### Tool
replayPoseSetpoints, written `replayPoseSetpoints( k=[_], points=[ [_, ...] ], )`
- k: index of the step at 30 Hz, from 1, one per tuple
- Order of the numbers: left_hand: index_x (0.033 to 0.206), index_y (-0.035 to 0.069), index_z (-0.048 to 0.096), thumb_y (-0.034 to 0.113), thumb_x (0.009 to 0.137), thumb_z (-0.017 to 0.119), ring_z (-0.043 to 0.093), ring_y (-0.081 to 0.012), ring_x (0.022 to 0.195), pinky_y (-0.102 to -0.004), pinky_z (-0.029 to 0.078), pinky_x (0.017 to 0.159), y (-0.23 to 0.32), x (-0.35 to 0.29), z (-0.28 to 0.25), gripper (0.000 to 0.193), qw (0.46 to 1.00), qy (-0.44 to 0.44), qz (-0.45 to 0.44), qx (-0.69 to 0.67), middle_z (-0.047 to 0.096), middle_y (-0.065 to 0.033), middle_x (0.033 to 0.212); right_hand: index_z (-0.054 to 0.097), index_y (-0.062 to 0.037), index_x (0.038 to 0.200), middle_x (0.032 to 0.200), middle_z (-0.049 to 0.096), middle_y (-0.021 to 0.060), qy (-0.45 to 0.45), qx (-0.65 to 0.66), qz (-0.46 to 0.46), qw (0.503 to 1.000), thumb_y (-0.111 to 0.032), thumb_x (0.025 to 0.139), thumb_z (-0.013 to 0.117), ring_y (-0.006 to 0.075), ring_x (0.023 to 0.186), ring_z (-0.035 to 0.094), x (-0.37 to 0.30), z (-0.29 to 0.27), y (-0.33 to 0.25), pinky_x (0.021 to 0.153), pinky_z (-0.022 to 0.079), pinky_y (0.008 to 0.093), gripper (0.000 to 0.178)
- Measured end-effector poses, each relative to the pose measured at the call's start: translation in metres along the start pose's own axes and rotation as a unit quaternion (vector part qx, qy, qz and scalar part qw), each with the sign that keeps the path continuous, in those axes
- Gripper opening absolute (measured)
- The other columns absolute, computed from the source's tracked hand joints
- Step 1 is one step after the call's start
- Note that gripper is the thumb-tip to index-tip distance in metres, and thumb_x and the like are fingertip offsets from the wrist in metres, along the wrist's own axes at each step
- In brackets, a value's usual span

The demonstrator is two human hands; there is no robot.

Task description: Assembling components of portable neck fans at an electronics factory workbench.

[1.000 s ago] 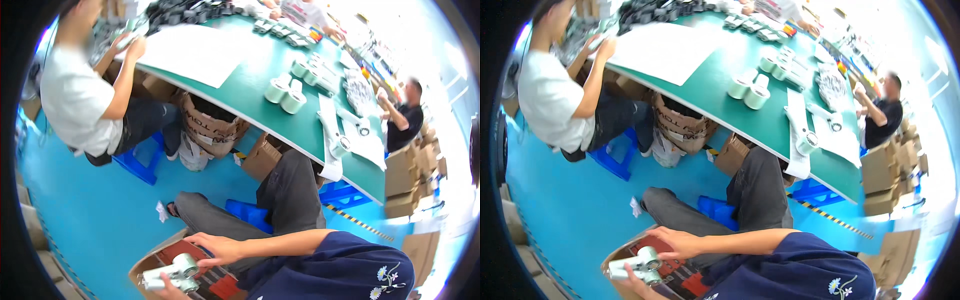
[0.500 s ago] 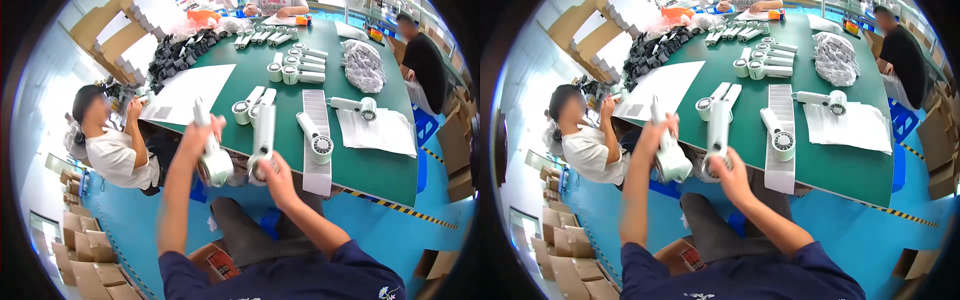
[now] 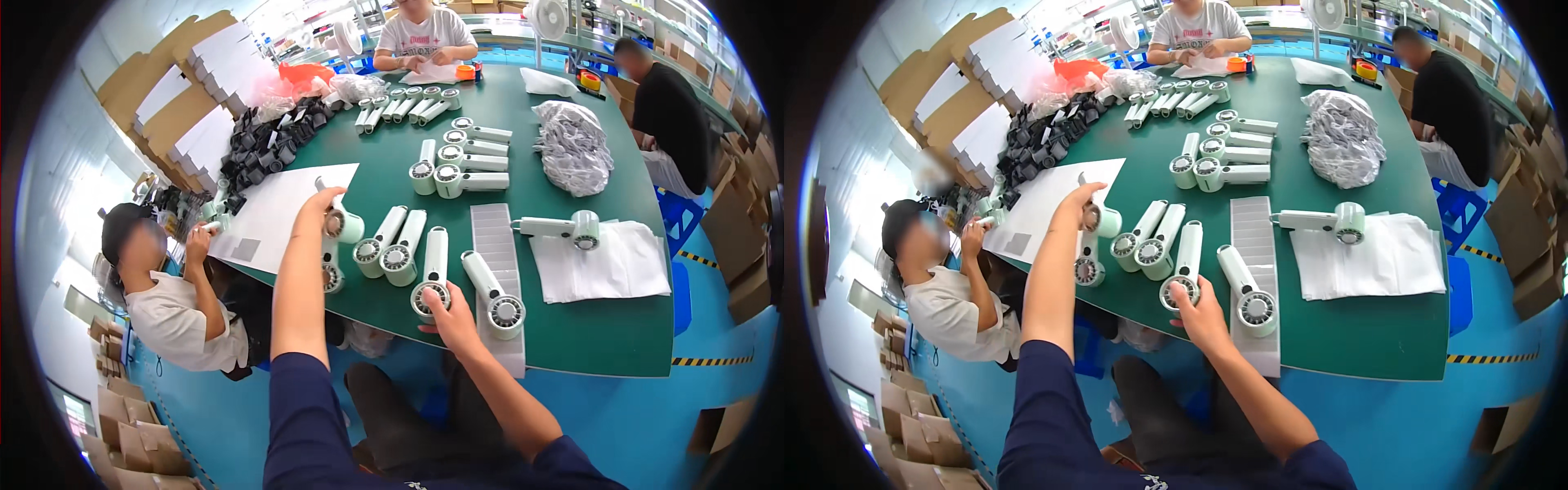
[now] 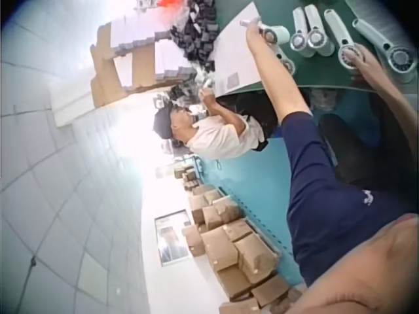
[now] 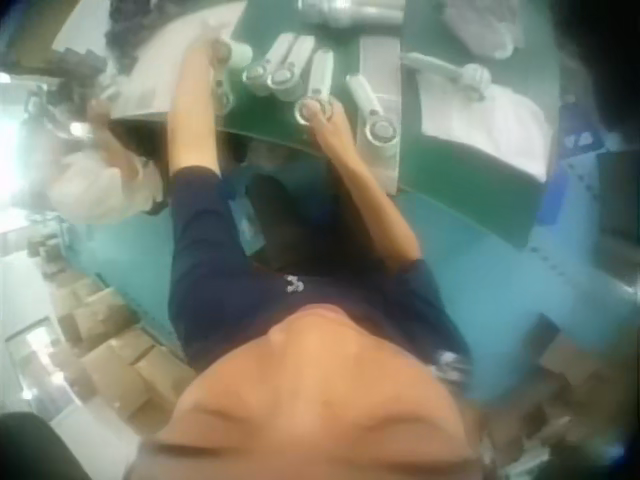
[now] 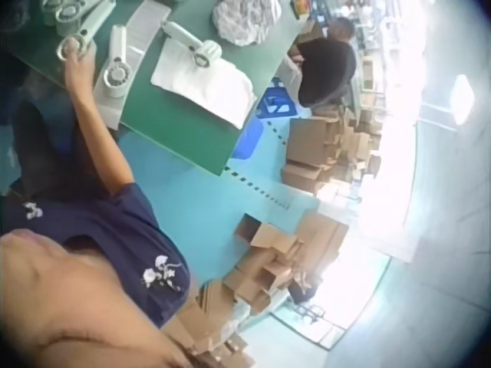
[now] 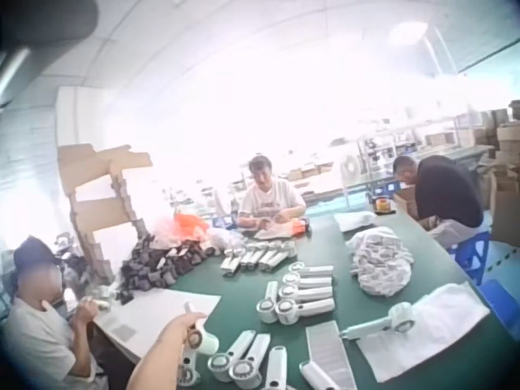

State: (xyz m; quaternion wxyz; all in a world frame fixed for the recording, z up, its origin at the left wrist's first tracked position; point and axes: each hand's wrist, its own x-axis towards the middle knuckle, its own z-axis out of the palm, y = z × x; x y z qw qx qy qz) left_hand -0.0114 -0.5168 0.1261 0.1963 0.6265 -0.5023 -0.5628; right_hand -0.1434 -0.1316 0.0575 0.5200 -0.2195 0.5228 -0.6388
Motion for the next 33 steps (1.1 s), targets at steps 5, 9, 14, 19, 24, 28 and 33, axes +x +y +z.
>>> replayPoseSetpoints(
  k=[5, 9, 14, 19, 24, 28, 33],
  points=[
    [0.125, 0.0, 0.061, 0.039, 0.076, 0.086, 0.062, -0.0268, 0.095, -0.0399, 0.051, 0.082, -0.014, 0.024, 0.04, 0.067, 0.998, 0.023, 0.051, 0.016, 0.066, -0.0135, 0.112, 0.041, 0.0003, 0.148, 0.122, 0.064, 0.0104, 0.027, -0.043, -0.024, 0.998, -0.035, 0.1, 0.066, 0.0167, 0.103, 0.067, 0.007, 0.0, 0.002, 0.071, 0.064, 0.032, 0.065],
    [0.119, 0.0, 0.066, 0.031, 0.074, 0.089, 0.064, -0.0234, 0.082, -0.0373, 0.052, 0.074, -0.007, 0.022, 0.041, 0.059, 0.996, 0.009, 0.057, -0.065, 0.071, -0.0119, 0.101, 0.043, 0.0007, 0.147, 0.119, 0.065, 0.0094, 0.037, -0.08, -0.038, 0.995, -0.033, 0.099, 0.068, 0.0152, 0.1, 0.067, 0.004, 0.007, -0.005, 0.07, 0.063, 0.0306, 0.064],
    [0.104, 0.002, 0.071, 0.024, 0.079, 0.085, 0.067, -0.0173, 0.073, -0.033, 0.05, 0.07, 0.005, 0.007, 0.033, 0.036, 0.961, 0.014, 0.244, -0.133, 0.073, -0.0095, 0.086, 0.04, 0.001, 0.148, 0.12, 0.063, 0.0097, 0.046, -0.027, -0.092, 0.994, -0.034, 0.099, 0.068, 0.0152, 0.102, 0.066, 0.003, 0.012, 0.005, 0.07, 0.063, 0.0293, 0.067],
    [0.108, 0.01, 0.052, 0.035, 0.087, 0.081, 0.058, -0.0141, 0.05, -0.031, 0.05, 0.047, 0.03, -0.107, 0.027, 0.044, 0.914, 0.02, 0.385, -0.126, 0.054, -0.0017, 0.074, 0.036, 0.0011, 0.151, 0.121, 0.062, 0.01, 0.001, 0.048, -0.183, 0.982, -0.026, 0.1, 0.067, 0.0164, 0.105, 0.065, -0.018, -0.003, 0.021, 0.078, 0.06, 0.0303, 0.066],
    [0.12, 0.008, 0.047, 0.015, 0.095, 0.069, 0.064, -0.0184, 0.081, -0.0447, 0.062, 0.073, -0.054, -0.243, 0.044, 0.034, 0.859, -0.194, 0.4, -0.254, 0.056, -0.0045, 0.086, 0.029, 0.0005, 0.153, 0.134, 0.055, 0.0129, -0.091, 0.033, -0.173, 0.98, -0.007, 0.09, 0.074, 0.0205, 0.122, 0.055, -0.117, -0.028, 0.019, 0.103, 0.045, 0.0358, 0.079],
    [0.118, 0.006, 0.048, -0.008, 0.083, 0.067, 0.059, -0.0171, 0.082, -0.0456, 0.06, 0.085, -0.172, -0.337, 0.098, 0.042, 0.856, -0.184, 0.429, -0.225, 0.055, -0.0077, 0.095, 0.045, -0.0024, 0.142, 0.126, 0.053, 0.012, -0.092, -0.106, -0.224, 0.964, -0.006, 0.078, 0.082, 0.0248, 0.119, 0.053, -0.184, -0.072, 0.046, 0.1, 0.044, 0.0357, 0.074],
    [0.11, 0.001, 0.052, 0.0, 0.082, 0.069, 0.052, -0.0134, 0.082, -0.0357, 0.051, 0.087, -0.277, -0.374, 0.157, 0.033, 0.88, -0.221, 0.353, -0.226, 0.053, -0.0064, 0.09, 0.045, 0.0003, 0.134, 0.132, 0.045, 0.0151, -0.022, -0.34, -0.22, 0.914, -0.008, 0.071, 0.087, 0.0277, 0.117, 0.053, -0.223, -0.14, 0.073, 0.1, 0.045, 0.037, 0.076]
  ],
)
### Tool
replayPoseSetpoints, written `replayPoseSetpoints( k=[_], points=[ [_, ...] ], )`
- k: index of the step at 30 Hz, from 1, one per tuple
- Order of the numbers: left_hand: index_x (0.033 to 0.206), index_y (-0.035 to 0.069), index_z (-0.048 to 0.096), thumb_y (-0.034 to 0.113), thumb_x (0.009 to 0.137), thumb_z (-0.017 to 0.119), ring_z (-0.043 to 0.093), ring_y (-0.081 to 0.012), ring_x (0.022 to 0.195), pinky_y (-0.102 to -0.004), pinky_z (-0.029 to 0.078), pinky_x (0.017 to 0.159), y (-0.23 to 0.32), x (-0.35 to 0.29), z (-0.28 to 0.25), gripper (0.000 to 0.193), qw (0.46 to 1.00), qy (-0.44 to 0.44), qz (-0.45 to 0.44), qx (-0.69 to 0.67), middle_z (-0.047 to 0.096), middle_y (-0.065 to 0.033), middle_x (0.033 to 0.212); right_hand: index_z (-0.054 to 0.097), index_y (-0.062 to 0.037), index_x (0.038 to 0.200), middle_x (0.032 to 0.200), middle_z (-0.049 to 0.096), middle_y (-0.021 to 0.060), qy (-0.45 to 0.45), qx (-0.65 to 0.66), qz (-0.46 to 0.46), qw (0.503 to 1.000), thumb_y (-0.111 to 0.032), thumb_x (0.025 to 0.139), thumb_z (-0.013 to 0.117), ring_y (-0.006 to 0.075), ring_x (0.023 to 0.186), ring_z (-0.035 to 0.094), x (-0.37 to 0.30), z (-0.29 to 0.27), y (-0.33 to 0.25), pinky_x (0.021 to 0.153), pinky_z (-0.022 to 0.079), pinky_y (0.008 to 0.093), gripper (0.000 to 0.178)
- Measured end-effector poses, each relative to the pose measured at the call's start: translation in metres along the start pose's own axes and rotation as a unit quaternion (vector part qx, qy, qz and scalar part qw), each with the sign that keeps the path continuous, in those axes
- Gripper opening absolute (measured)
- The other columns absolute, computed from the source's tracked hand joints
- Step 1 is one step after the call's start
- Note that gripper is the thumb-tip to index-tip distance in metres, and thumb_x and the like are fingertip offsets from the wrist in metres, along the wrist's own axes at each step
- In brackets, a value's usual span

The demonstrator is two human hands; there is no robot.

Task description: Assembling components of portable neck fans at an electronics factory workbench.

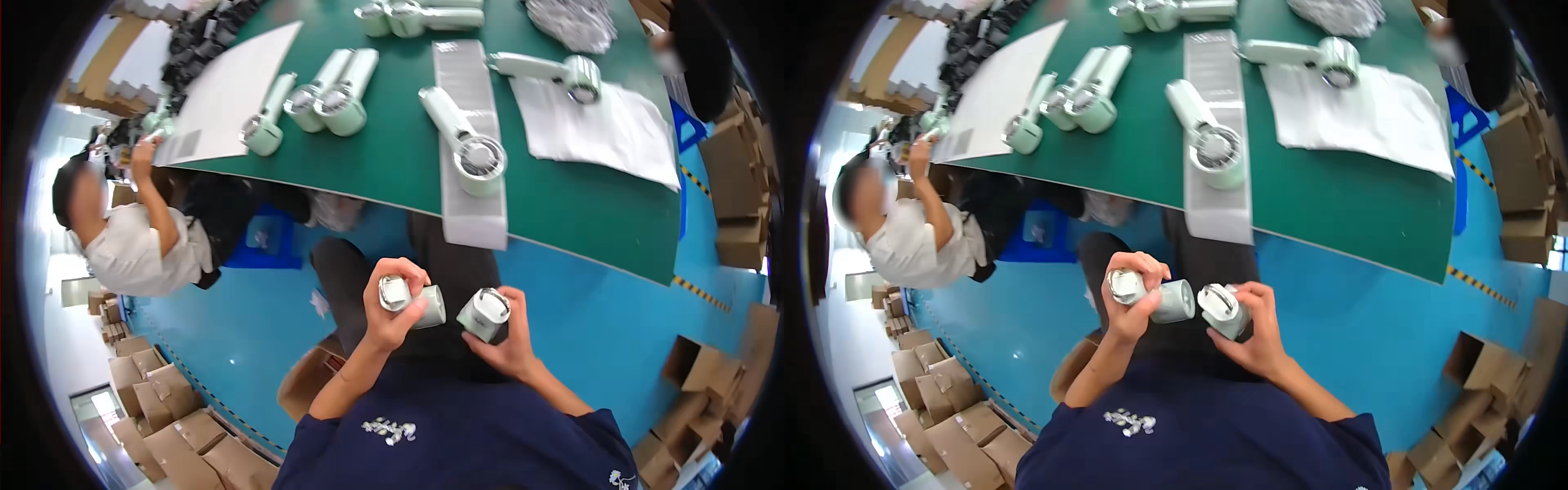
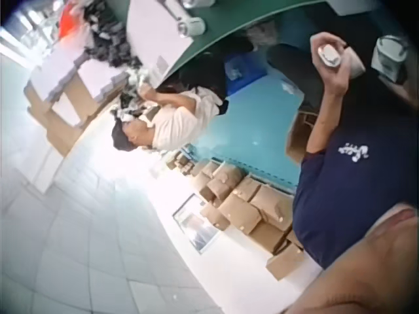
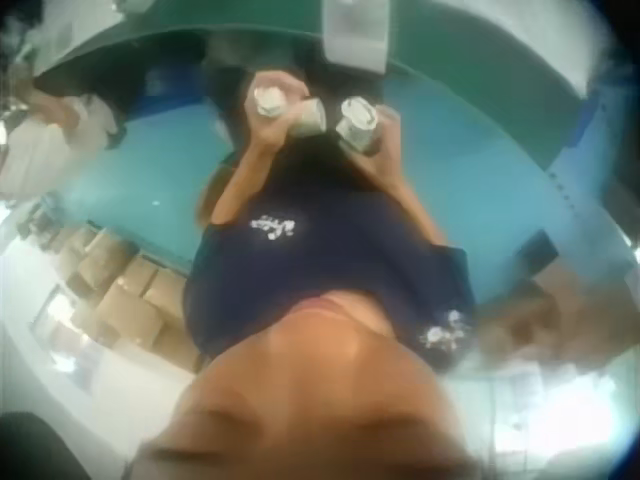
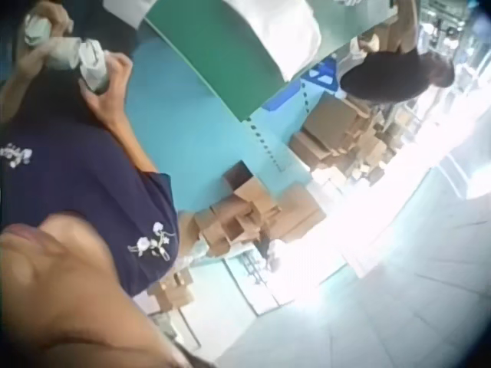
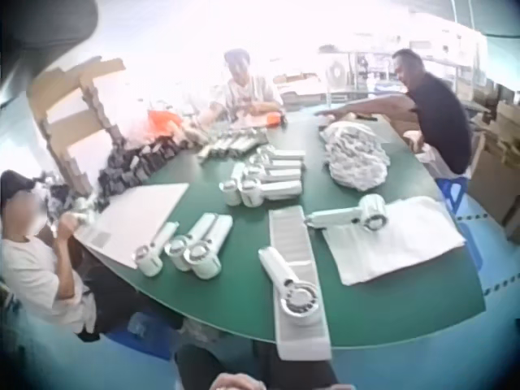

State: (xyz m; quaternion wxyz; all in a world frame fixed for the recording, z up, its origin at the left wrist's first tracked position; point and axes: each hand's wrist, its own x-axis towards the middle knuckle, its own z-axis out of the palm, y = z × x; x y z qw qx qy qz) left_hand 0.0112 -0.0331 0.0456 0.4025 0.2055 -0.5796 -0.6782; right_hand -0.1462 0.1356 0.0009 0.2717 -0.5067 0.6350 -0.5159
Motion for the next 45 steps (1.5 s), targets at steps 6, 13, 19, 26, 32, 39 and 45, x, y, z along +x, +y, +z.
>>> replayPoseSetpoints(
  k=[6, 13, 19, 26, 32, 39, 45],
  points=[
    [0.092, 0.001, 0.058, 0.058, 0.092, 0.056, 0.048, -0.0118, 0.07, -0.0272, 0.037, 0.063, -0.028, -0.031, 0.05, 0.057, 0.997, -0.064, -0.016, -0.028, 0.054, -0.0053, 0.082, 0.045, 0.0012, 0.133, 0.136, 0.049, 0.0163, 0.074, -0.032, 0.078, 0.994, -0.006, 0.072, 0.085, 0.0273, 0.123, 0.054, -0.038, -0.04, 0.02, 0.101, 0.046, 0.0367, 0.073],
    [0.087, 0.004, 0.052, 0.003, 0.08, 0.069, 0.047, -0.0144, 0.073, -0.0292, 0.039, 0.068, -0.024, -0.059, 0.085, 0.019, 0.989, -0.036, -0.118, 0.083, 0.053, -0.006, 0.08, 0.048, 0.0001, 0.13, 0.139, 0.053, 0.0223, 0.1, -0.084, 0.069, 0.989, -0.008, 0.074, 0.088, 0.0335, 0.124, 0.058, -0.034, -0.047, 0.05, 0.102, 0.048, 0.0385, 0.069],
    [0.102, 0.005, 0.054, 0.021, 0.072, 0.093, 0.055, -0.0221, 0.073, -0.0386, 0.049, 0.075, -0.032, -0.061, 0.072, 0.051, 0.977, -0.145, 0.126, 0.091, 0.056, -0.0085, 0.084, 0.048, -0.0034, 0.133, 0.142, 0.055, 0.024, 0.093, -0.026, -0.001, 0.995, -0.011, 0.072, 0.091, 0.0358, 0.13, 0.057, -0.012, -0.024, 0.051, 0.104, 0.049, 0.043, 0.075],
    [0.105, 0.008, 0.061, 0.015, 0.077, 0.081, 0.053, -0.0273, 0.097, -0.0374, 0.05, 0.08, -0.049, -0.071, 0.045, 0.035, 0.969, -0.061, 0.092, 0.223, 0.046, -0.0209, 0.123, 0.056, -0.005, 0.135, 0.139, 0.049, 0.0187, 0.044, -0.047, 0.019, 0.998, -0.015, 0.068, 0.093, 0.0379, 0.125, 0.054, 0.039, -0.006, 0.037, 0.104, 0.048, 0.0432, 0.077],
    [0.116, 0.009, 0.072, 0.02, 0.069, 0.088, 0.041, -0.0481, 0.136, -0.0569, 0.036, 0.11, -0.05, -0.043, 0.051, 0.05, 0.932, -0.085, 0.15, 0.32, 0.036, -0.0355, 0.15, 0.046, -0.0011, 0.142, 0.142, 0.043, 0.0269, -0.066, -0.041, 0.032, 0.996, -0.018, 0.083, 0.077, 0.0445, 0.132, 0.046, 0.054, 0.002, 0.027, 0.113, 0.039, 0.0496, 0.068],
    [0.144, 0.007, 0.049, 0.048, 0.089, 0.072, 0.027, -0.0532, 0.146, -0.0652, 0.027, 0.115, -0.065, -0.028, 0.019, 0.072, 0.913, -0.067, 0.243, 0.321, 0.023, -0.0379, 0.159, 0.035, -0.006, 0.155, 0.154, 0.039, 0.0228, -0.146, -0.029, 0.004, 0.989, -0.03, 0.098, 0.06, 0.0424, 0.145, 0.035, 0.061, 0.032, 0.029, 0.12, 0.026, 0.0528, 0.067],
    [0.14, 0.01, 0.05, 0.041, 0.09, 0.069, 0.036, -0.0515, 0.139, -0.0661, 0.032, 0.11, -0.071, -0.012, 0.016, 0.062, 0.933, -0.132, 0.249, 0.223, 0.029, -0.0362, 0.154, 0.041, -0.0076, 0.152, 0.15, 0.046, 0.0208, -0.112, -0.065, -0.015, 0.991, -0.023, 0.098, 0.06, 0.0421, 0.14, 0.042, 0.023, 0.0, 0.025, 0.116, 0.034, 0.0514, 0.06]
  ],
)
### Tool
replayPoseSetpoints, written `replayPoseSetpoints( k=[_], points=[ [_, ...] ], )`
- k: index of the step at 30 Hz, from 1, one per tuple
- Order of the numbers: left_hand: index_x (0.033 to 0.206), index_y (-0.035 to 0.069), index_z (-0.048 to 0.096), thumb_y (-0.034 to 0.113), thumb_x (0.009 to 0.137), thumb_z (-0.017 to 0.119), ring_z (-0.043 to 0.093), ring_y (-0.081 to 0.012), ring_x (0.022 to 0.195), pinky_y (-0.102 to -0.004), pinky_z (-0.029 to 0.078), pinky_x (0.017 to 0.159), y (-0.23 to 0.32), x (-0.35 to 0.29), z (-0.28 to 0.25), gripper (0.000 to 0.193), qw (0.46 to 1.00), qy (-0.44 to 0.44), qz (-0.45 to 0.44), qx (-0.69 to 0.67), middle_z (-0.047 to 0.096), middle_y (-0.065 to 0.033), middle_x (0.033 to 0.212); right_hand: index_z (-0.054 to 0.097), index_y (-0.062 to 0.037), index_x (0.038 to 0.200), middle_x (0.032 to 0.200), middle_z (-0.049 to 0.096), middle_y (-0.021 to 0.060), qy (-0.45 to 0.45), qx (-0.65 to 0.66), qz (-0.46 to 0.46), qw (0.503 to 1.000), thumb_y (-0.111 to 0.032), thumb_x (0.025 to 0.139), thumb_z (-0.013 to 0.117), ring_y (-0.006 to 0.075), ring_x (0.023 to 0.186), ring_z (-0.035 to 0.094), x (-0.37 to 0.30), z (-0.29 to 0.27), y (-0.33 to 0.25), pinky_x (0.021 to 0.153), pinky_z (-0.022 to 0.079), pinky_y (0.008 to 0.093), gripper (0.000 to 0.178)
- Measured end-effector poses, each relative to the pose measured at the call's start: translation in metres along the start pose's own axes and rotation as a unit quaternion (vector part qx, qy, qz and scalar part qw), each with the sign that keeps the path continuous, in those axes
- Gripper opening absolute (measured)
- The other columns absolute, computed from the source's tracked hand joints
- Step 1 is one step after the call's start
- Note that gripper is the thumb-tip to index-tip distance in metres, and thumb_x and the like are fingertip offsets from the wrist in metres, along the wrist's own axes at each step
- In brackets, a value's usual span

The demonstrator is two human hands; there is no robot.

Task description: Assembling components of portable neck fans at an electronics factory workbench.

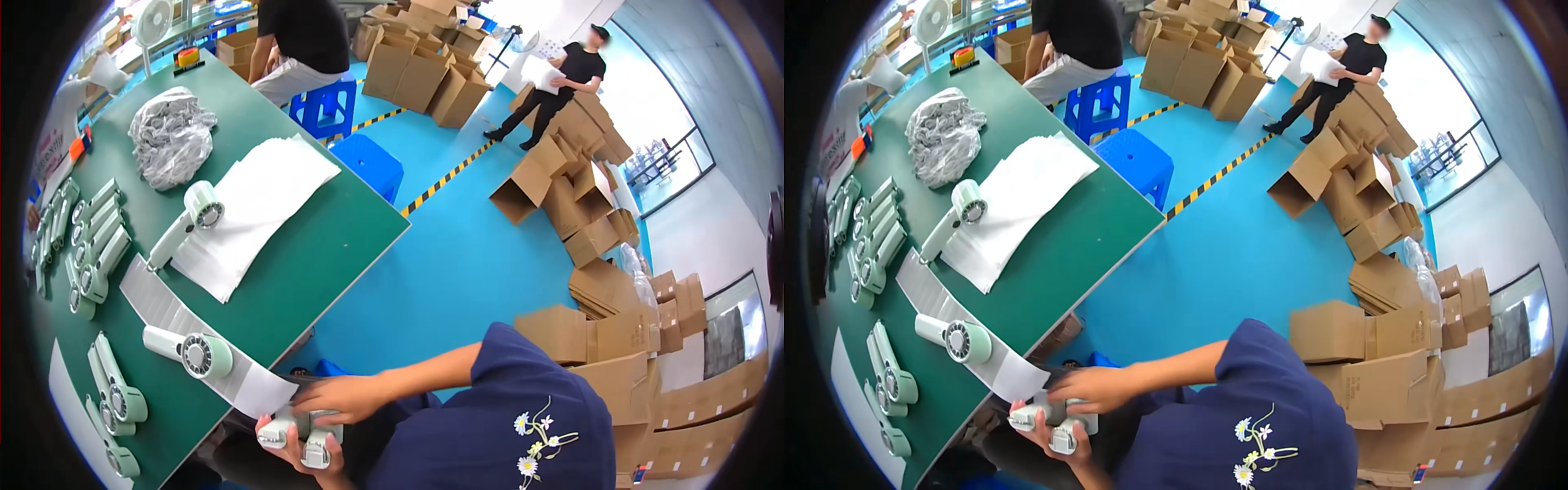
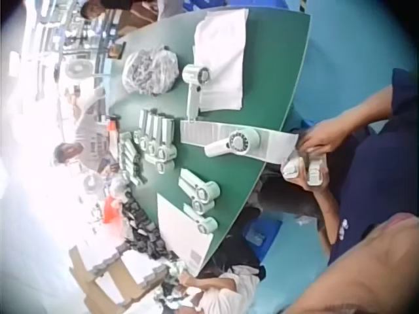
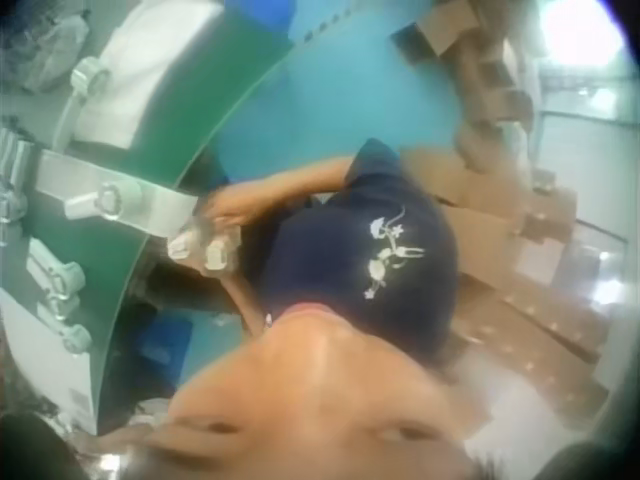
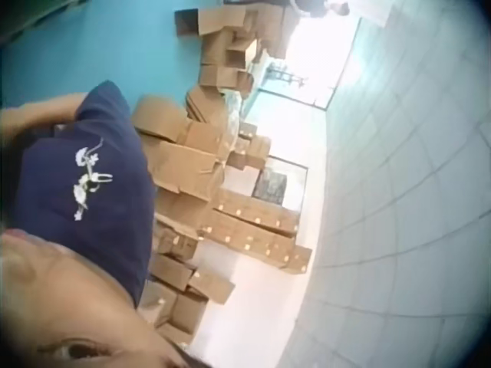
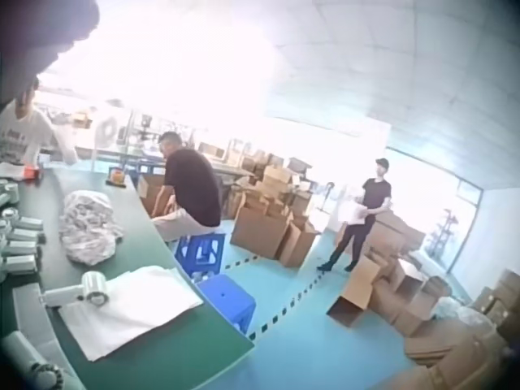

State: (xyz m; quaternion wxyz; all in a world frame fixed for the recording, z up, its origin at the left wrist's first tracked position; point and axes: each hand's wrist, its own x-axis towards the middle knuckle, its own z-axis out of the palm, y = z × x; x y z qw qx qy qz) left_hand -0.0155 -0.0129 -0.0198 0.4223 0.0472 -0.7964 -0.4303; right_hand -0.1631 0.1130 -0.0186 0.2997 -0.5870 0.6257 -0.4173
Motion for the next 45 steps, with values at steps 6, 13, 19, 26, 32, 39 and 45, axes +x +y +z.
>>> replayPoseSetpoints(
  k=[6, 13, 19, 26, 32, 39, 45],
  points=[
    [0.137, 0.01, 0.051, 0.037, 0.085, 0.071, 0.042, -0.0496, 0.134, -0.063, 0.036, 0.109, -0.027, -0.01, 0.016, 0.061, 0.999, 0.008, -0.005, -0.041, 0.039, -0.0303, 0.147, 0.046, -0.0042, 0.148, 0.153, 0.048, 0.0181, 0.193, -0.11, -0.198, 0.955, -0.024, 0.098, 0.06, 0.0404, 0.142, 0.045, 0.029, -0.04, -0.081, 0.115, 0.038, 0.0525, 0.056],
    [0.137, 0.011, 0.051, 0.037, 0.085, 0.071, 0.042, -0.0496, 0.134, -0.0631, 0.036, 0.109, -0.05, 0.012, 0.055, 0.062, 0.997, 0.011, -0.02, -0.079, 0.039, -0.0295, 0.147, 0.039, 0.0026, 0.151, 0.166, 0.027, 0.017, 0.029, -0.181, -0.117, 0.976, -0.034, 0.099, 0.057, 0.0365, 0.155, 0.021, 0.032, -0.012, -0.059, 0.123, 0.022, 0.052, 0.066],
    [0.138, 0.011, 0.051, 0.037, 0.084, 0.071, 0.042, -0.0496, 0.135, -0.0631, 0.036, 0.109, -0.065, 0.01, 0.077, 0.063, 0.992, 0.014, -0.073, -0.099, 0.039, -0.0288, 0.147, 0.032, 0.0049, 0.154, 0.165, 0.021, 0.0244, 0.059, -0.143, -0.103, 0.983, -0.028, 0.098, 0.058, 0.0418, 0.155, 0.017, 0.024, 0.003, -0.07, 0.122, 0.019, 0.0527, 0.07],
    [0.138, 0.012, 0.051, 0.037, 0.084, 0.071, 0.041, -0.0496, 0.135, -0.0632, 0.036, 0.109, -0.072, 0.033, 0.117, 0.064, 0.982, -0.043, -0.107, -0.152, 0.04, -0.0281, 0.147, 0.031, 0.0048, 0.152, 0.164, 0.022, 0.0266, 0.07, -0.181, -0.079, 0.978, -0.025, 0.089, 0.065, 0.0415, 0.153, 0.021, 0.017, -0.005, -0.081, 0.119, 0.022, 0.0533, 0.078],
    [0.139, 0.012, 0.051, 0.037, 0.083, 0.072, 0.041, -0.0496, 0.135, -0.0632, 0.035, 0.11, -0.064, 0.047, 0.154, 0.065, 0.959, -0.141, -0.129, -0.208, 0.04, -0.0274, 0.147, 0.058, -0.0009, 0.133, 0.138, 0.057, 0.0198, 0.187, -0.269, -0.086, 0.941, -0.041, 0.095, 0.056, 0.0328, 0.133, 0.05, 0.032, -0.006, -0.103, 0.107, 0.039, 0.0457, 0.055],
    [0.14, 0.012, 0.051, 0.038, 0.083, 0.072, 0.041, -0.0496, 0.136, -0.0633, 0.035, 0.11, -0.059, 0.041, 0.15, 0.066, 0.944, -0.142, -0.229, -0.189, 0.04, -0.0266, 0.147, 0.044, 0.004, 0.144, 0.156, 0.037, 0.0229, 0.139, -0.204, -0.077, 0.966, -0.038, 0.087, 0.062, 0.0379, 0.143, 0.038, 0.034, 0.021, -0.082, 0.113, 0.033, 0.0486, 0.073],
    [0.136, 0.008, 0.057, 0.035, 0.082, 0.072, 0.029, -0.0508, 0.143, -0.0623, 0.029, 0.115, -0.014, -0.005, 0.011, 0.062, 0.967, -0.098, -0.228, -0.057, 0.035, -0.0278, 0.153, 0.043, 0.0015, 0.147, 0.151, 0.039, 0.0237, 0.11, -0.191, -0.013, 0.975, -0.033, 0.08, 0.075, 0.0422, 0.137, 0.04, 0.021, -0.024, -0.096, 0.112, 0.034, 0.0524, 0.082]
  ],
)
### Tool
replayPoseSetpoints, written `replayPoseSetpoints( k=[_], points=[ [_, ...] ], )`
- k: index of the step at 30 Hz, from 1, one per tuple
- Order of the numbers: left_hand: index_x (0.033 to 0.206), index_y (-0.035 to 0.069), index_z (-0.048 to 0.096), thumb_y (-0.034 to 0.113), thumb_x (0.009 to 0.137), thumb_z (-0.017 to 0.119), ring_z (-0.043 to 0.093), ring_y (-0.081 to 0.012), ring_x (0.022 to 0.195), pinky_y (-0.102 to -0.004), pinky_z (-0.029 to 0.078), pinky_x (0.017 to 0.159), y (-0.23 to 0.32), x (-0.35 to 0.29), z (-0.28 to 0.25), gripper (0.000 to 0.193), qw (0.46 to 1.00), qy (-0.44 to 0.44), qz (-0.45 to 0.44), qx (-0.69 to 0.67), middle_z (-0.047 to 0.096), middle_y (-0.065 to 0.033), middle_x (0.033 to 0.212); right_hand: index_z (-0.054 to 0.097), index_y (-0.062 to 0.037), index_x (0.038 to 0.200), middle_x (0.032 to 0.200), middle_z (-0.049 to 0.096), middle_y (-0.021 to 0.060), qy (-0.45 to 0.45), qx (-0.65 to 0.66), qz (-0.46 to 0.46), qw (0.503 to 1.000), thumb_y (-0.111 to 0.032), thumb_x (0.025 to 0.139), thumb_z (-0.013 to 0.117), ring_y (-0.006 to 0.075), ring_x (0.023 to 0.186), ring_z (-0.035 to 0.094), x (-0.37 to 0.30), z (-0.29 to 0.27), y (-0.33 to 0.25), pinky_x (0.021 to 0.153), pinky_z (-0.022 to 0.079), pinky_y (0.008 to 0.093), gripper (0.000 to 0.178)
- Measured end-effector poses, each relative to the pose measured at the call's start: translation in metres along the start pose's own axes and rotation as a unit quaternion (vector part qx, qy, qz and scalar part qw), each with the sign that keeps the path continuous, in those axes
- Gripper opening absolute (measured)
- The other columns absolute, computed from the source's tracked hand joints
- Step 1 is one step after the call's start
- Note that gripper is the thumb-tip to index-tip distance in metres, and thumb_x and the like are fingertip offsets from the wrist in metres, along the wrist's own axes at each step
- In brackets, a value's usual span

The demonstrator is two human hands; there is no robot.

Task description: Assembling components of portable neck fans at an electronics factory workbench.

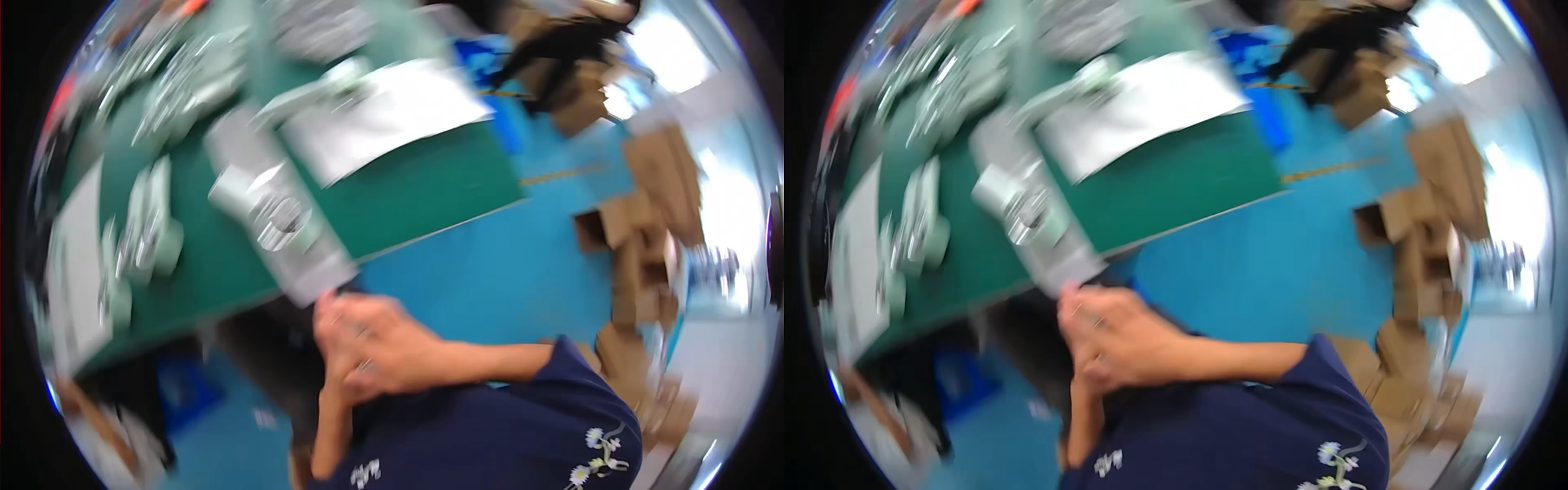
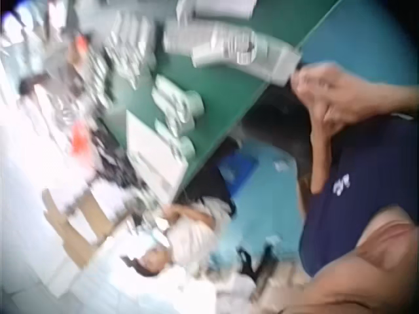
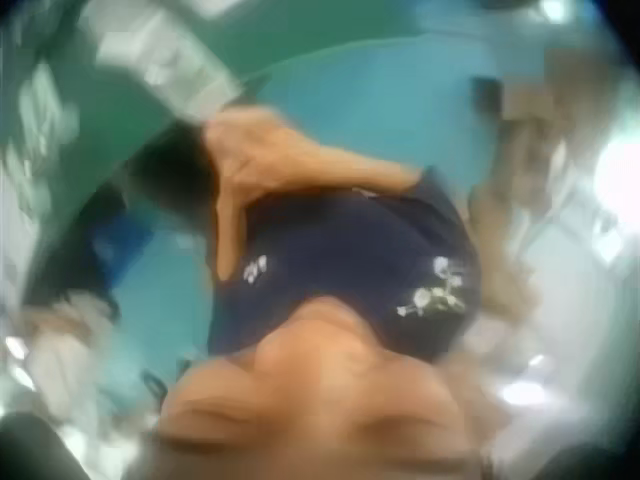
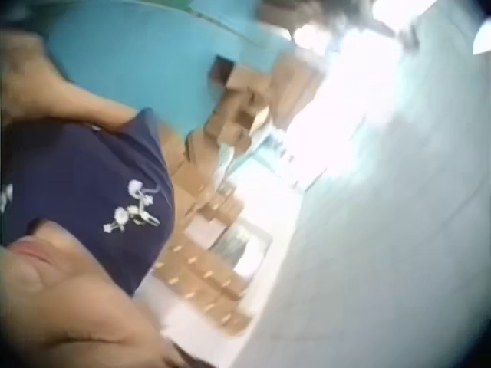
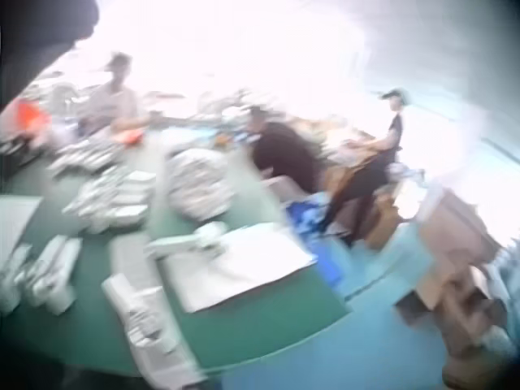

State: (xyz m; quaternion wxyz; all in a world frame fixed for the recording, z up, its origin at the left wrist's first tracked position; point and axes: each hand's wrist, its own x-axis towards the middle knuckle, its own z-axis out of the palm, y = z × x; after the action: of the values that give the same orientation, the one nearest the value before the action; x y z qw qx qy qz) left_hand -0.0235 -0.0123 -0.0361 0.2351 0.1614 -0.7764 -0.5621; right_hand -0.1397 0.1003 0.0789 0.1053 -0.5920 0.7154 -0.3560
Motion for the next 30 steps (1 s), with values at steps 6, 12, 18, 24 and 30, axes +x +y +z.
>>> replayPoseSetpoints(
  k=[6, 12, 18, 24, 30],
  points=[
    [0.117, 0.0, 0.07, 0.021, 0.07, 0.082, 0.017, -0.054, 0.15, -0.0623, 0.02, 0.12, 0.052, 0.001, -0.028, 0.053, 0.99, -0.089, 0.096, 0.044, 0.015, -0.0335, 0.161, 0.041, 0.0005, 0.15, 0.154, 0.036, 0.0211, -0.111, 0.019, 0.0, 0.994, -0.036, 0.086, 0.075, 0.041, 0.141, 0.036, 0.012, -0.006, -0.009, 0.114, 0.032, 0.0522, 0.081],
    [0.112, 0.009, 0.076, 0.02, 0.063, 0.081, 0.038, -0.0446, 0.135, -0.0599, 0.03, 0.115, 0.043, -0.003, -0.02, 0.051, 0.994, 0.019, 0.105, 0.033, 0.038, -0.0266, 0.141, 0.054, 0.0006, 0.14, 0.138, 0.057, 0.0201, -0.044, 0.091, -0.024, 0.995, -0.028, 0.091, 0.074, 0.039, 0.13, 0.052, 0.025, -0.011, 0.026, 0.113, 0.035, 0.0494, 0.06],
    [0.113, 0.012, 0.078, 0.022, 0.055, 0.075, 0.049, -0.0375, 0.117, -0.0431, 0.049, 0.095, 0.04, 0.017, -0.029, 0.059, 0.987, 0.065, 0.149, 0.016, 0.041, -0.0236, 0.13, 0.066, -0.0053, 0.129, 0.139, 0.062, 0.0108, 0.045, -0.144, -0.001, 0.989, -0.013, 0.093, 0.069, 0.0306, 0.135, 0.053, 0.07, -0.013, 0.076, 0.114, 0.035, 0.0451, 0.037],
    [0.108, 0.012, 0.078, 0.019, 0.054, 0.073, 0.049, -0.0379, 0.118, -0.0431, 0.049, 0.095, 0.037, 0.022, -0.026, 0.055, 0.987, 0.084, 0.137, 0.005, 0.04, -0.0264, 0.132, 0.066, -0.0056, 0.132, 0.143, 0.061, 0.0071, 0.017, -0.234, -0.007, 0.972, -0.018, 0.093, 0.07, 0.0302, 0.14, 0.048, 0.057, 0.004, 0.07, 0.114, 0.032, 0.0466, 0.042],
    [0.106, 0.015, 0.078, 0.019, 0.056, 0.075, 0.041, -0.05, 0.135, -0.0531, 0.043, 0.105, 0.033, 0.033, -0.03, 0.051, 0.988, 0.055, 0.141, -0.03, 0.04, -0.0268, 0.14, 0.069, -0.0068, 0.127, 0.139, 0.064, 0.0038, 0.062, -0.242, 0.0, 0.968, -0.021, 0.09, 0.072, 0.0307, 0.137, 0.049, 0.052, 0.016, 0.062, 0.112, 0.032, 0.0457, 0.04]
  ],
)
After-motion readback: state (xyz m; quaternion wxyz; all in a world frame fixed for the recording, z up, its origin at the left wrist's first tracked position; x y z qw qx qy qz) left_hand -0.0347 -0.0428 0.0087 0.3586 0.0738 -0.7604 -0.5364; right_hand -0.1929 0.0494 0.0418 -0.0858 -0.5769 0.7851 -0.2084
